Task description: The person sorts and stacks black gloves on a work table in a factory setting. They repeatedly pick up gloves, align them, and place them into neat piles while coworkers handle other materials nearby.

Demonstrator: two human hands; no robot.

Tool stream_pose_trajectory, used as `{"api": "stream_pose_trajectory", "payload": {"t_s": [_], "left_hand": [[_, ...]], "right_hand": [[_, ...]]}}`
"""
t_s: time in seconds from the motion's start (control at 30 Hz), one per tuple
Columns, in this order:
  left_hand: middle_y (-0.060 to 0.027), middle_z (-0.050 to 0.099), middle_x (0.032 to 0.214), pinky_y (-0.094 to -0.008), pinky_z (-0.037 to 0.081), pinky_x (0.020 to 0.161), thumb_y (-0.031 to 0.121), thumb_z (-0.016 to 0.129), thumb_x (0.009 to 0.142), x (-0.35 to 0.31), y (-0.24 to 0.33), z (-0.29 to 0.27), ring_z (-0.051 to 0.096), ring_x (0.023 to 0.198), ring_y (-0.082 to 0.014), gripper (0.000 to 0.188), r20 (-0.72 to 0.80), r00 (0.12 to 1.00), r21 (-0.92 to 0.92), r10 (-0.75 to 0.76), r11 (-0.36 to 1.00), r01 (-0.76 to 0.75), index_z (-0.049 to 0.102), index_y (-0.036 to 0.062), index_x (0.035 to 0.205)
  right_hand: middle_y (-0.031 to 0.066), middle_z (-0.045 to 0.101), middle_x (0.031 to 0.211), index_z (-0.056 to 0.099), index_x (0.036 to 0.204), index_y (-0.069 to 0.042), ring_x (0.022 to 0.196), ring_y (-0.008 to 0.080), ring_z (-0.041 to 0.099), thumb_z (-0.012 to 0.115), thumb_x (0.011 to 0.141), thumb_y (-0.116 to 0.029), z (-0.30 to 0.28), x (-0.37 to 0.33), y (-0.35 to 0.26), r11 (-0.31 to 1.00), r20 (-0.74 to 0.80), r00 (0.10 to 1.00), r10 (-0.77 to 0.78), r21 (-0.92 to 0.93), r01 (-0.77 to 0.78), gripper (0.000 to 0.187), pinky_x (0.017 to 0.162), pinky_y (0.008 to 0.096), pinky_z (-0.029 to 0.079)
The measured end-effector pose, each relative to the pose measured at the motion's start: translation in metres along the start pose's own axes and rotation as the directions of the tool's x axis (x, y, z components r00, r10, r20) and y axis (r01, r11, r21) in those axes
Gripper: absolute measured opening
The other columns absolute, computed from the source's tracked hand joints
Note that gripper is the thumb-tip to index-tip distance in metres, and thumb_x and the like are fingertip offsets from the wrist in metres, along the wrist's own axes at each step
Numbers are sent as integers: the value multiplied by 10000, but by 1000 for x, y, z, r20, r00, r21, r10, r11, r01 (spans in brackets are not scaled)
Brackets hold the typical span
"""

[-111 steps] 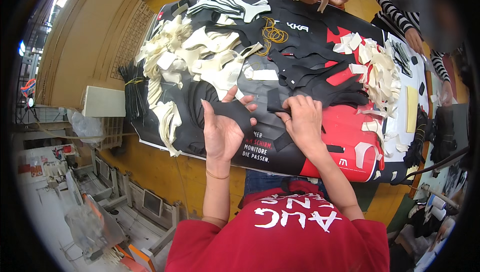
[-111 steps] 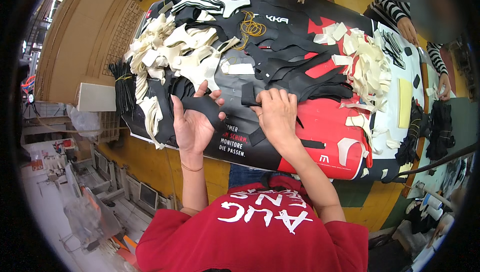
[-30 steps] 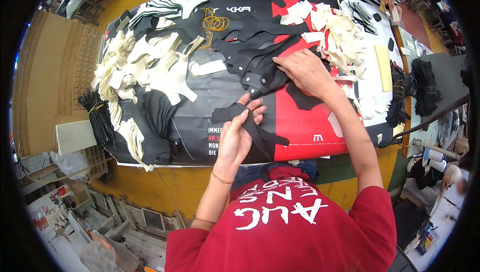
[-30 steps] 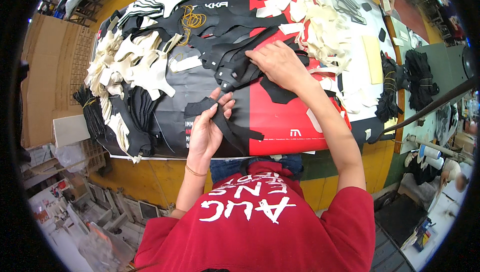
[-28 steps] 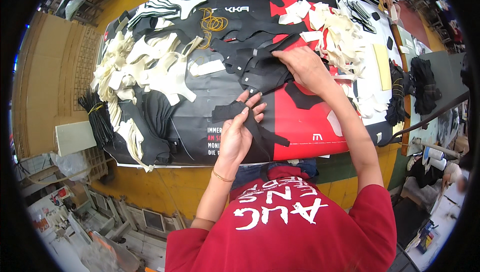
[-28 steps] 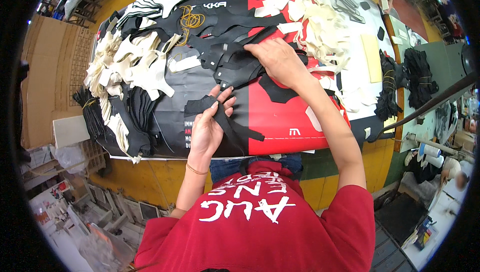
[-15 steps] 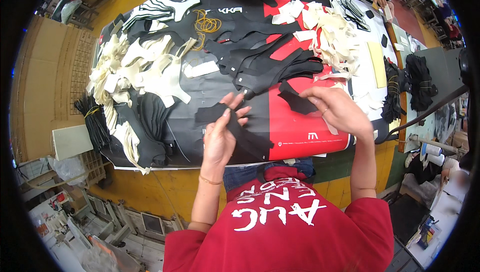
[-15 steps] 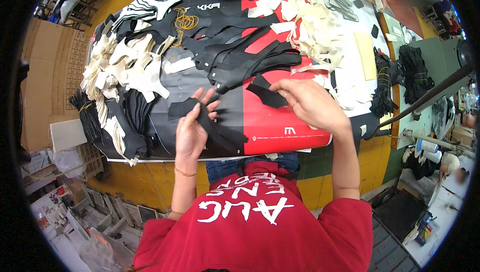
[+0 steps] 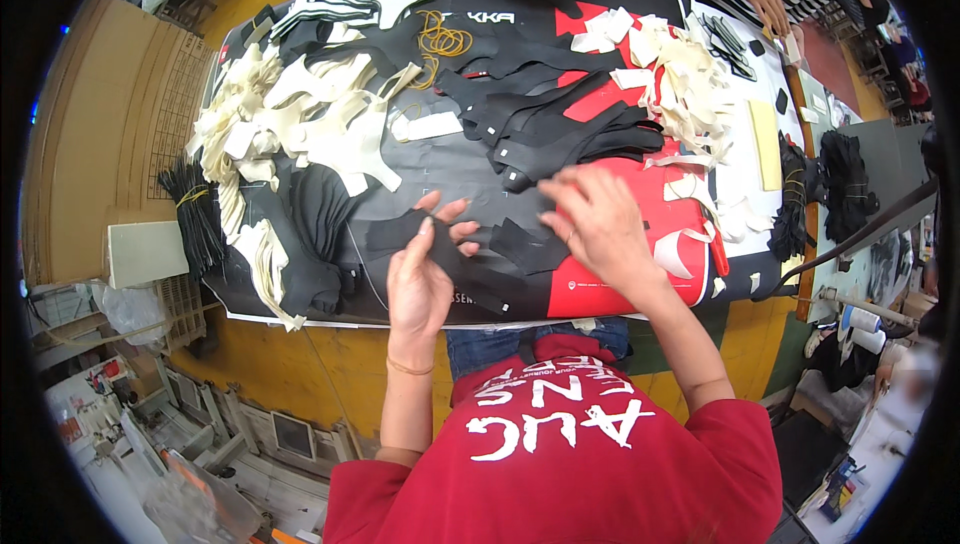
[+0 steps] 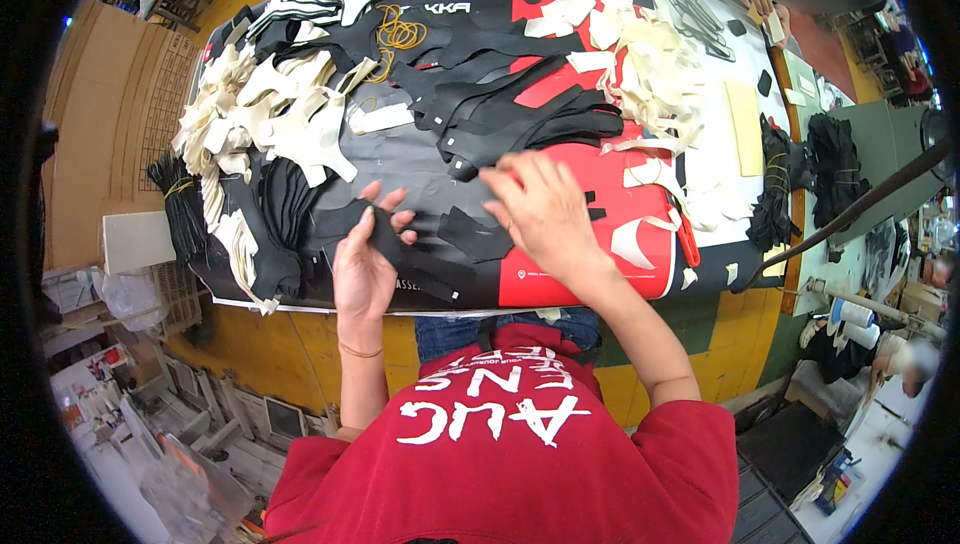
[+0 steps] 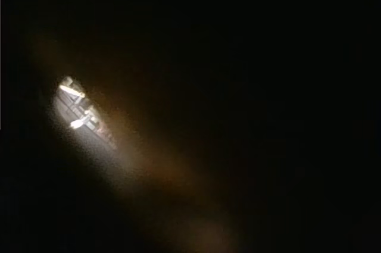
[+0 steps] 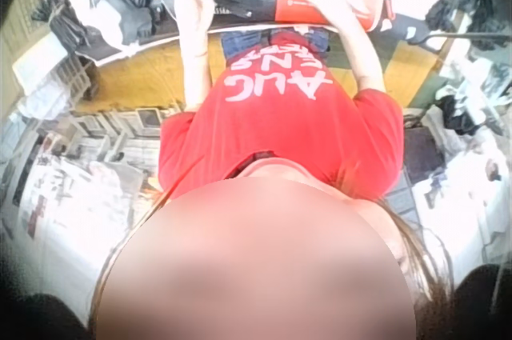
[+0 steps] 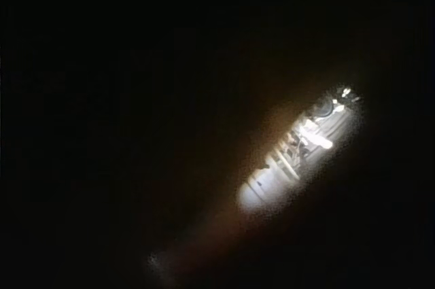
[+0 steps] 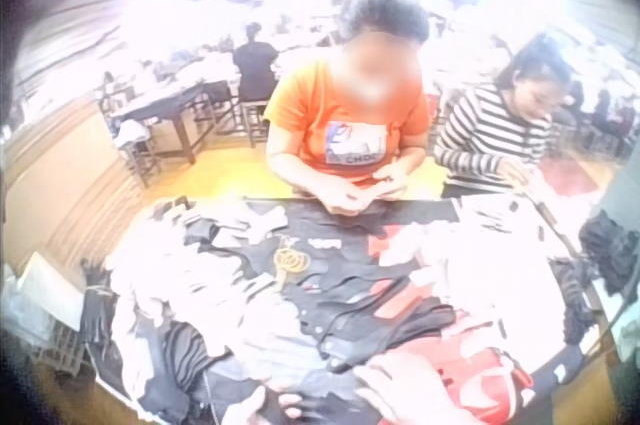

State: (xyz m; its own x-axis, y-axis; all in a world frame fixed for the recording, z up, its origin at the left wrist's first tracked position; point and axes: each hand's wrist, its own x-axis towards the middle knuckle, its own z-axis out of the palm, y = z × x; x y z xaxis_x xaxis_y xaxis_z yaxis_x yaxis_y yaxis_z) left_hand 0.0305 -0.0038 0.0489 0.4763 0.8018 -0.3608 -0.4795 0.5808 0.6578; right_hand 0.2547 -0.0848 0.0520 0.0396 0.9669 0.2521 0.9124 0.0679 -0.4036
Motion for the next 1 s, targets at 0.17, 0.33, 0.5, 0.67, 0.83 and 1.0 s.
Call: {"api": "stream_pose_trajectory", "payload": {"t_s": [0.17,0.33,0.5,0.67,0.83,1.0], "left_hand": [[-216,510,1382,-366,530,874,188,448,1040,30,-30,17,612,1131,-288,433,141,978,62,-151,988,144,390,-31,1409],[-216,497,1416,-364,544,882,136,408,1031,51,-44,19,598,1173,-300,430,76,984,92,-162,984,155,387,-38,1423],[-223,495,1418,-352,544,852,147,404,1039,51,-42,14,617,1125,-276,428,116,978,95,-172,982,161,379,-37,1424],[-237,524,1380,-331,541,801,197,402,1058,41,-37,18,640,1038,-244,405,112,988,27,-108,994,106,408,-46,1382],[-192,612,1202,-282,505,741,255,486,1041,22,-41,41,624,872,-172,415,191,981,198,25,978,-63,435,-37,1331],[-79,651,942,-281,470,708,211,666,953,11,-50,58,590,790,-124,334,158,982,157,107,979,-132,562,-15,1176]], "right_hand": [[60,626,1109,685,1056,-76,1060,253,585,733,811,-211,5,37,30,997,9,998,-66,-27,67,284,867,383,482],[131,672,878,691,942,-17,855,252,644,660,907,-131,10,43,49,965,-116,990,82,258,-49,123,779,337,498],[-70,522,781,637,1018,5,782,15,488,549,1027,-274,-25,55,59,659,-188,793,580,680,-322,292,706,220,446],[-3,623,838,633,1010,16,764,58,522,563,1018,-179,-68,48,34,802,-647,621,443,595,48,208,680,217,439],[62,655,784,657,1026,21,709,94,562,628,970,-137,-54,51,10,802,-365,777,513,526,-282,170,663,260,477],[67,674,729,665,1043,38,619,53,574,648,959,-135,-16,32,-28,673,-199,877,438,719,-173,193,543,229,449]]}}
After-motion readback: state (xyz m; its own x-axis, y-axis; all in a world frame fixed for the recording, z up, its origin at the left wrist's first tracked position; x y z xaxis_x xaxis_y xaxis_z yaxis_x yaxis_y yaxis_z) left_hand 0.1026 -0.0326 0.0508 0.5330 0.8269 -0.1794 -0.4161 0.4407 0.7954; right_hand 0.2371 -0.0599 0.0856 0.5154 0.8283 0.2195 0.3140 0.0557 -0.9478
